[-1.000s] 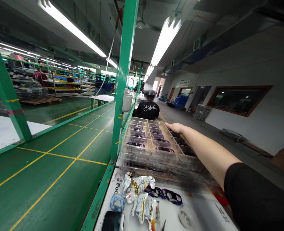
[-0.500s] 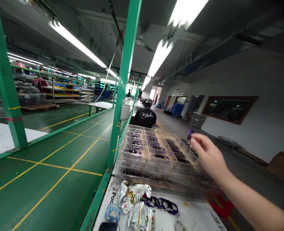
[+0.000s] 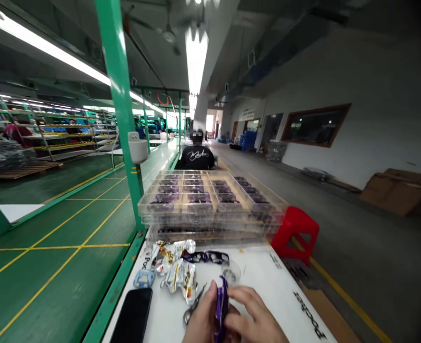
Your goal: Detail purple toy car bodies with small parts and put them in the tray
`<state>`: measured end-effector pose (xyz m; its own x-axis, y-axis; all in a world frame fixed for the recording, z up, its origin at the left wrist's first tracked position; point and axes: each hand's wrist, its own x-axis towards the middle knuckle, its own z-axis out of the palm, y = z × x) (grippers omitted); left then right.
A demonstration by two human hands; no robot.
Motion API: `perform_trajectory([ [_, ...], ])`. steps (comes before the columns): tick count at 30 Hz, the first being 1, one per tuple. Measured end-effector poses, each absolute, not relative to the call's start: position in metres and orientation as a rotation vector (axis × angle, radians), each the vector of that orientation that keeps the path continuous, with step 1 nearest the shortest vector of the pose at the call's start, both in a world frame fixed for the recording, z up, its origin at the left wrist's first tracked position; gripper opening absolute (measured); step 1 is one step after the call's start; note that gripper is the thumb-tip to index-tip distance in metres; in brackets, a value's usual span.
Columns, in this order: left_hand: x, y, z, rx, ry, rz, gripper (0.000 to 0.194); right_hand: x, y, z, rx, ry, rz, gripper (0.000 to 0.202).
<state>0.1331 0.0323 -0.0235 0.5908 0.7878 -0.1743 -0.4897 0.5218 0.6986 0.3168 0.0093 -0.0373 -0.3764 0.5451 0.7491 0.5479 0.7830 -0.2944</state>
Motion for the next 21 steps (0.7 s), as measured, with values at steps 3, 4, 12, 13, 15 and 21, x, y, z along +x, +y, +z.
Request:
perform_trajectory([
  [3, 0.131, 0.02, -0.021, 0.454, 0.576, 0.885, 0.065, 0.317, 0.003, -0.011, -0.836, -2.056, 0.302, 0.046],
  [4, 0.13, 0.017, -0.019, 0.466, 0.603, 0.892, 0.062, 0.317, 0.001, -0.004, -0.845, -2.021, 0.381, 0.044],
  [12, 0.121, 0.017, 0.003, 0.717, 0.664, 0.987, 0.051, 0.33, 0.0, 0.013, -1.147, -1.61, 0.703, 0.023],
  [13, 0.121, 0.016, 0.004, 0.746, 0.678, 0.99, 0.049, 0.333, 0.002, 0.013, -1.183, -1.559, 0.74, 0.026],
  [15, 0.123, 0.014, 0.006, 0.779, 0.701, 0.975, 0.046, 0.336, 0.004, 0.013, -1.219, -1.48, 0.82, 0.03],
  [21, 0.126, 0.008, 0.005, 0.871, 0.733, 0.882, 0.045, 0.333, 0.001, 0.015, -1.233, -1.425, 1.018, 0.029],
])
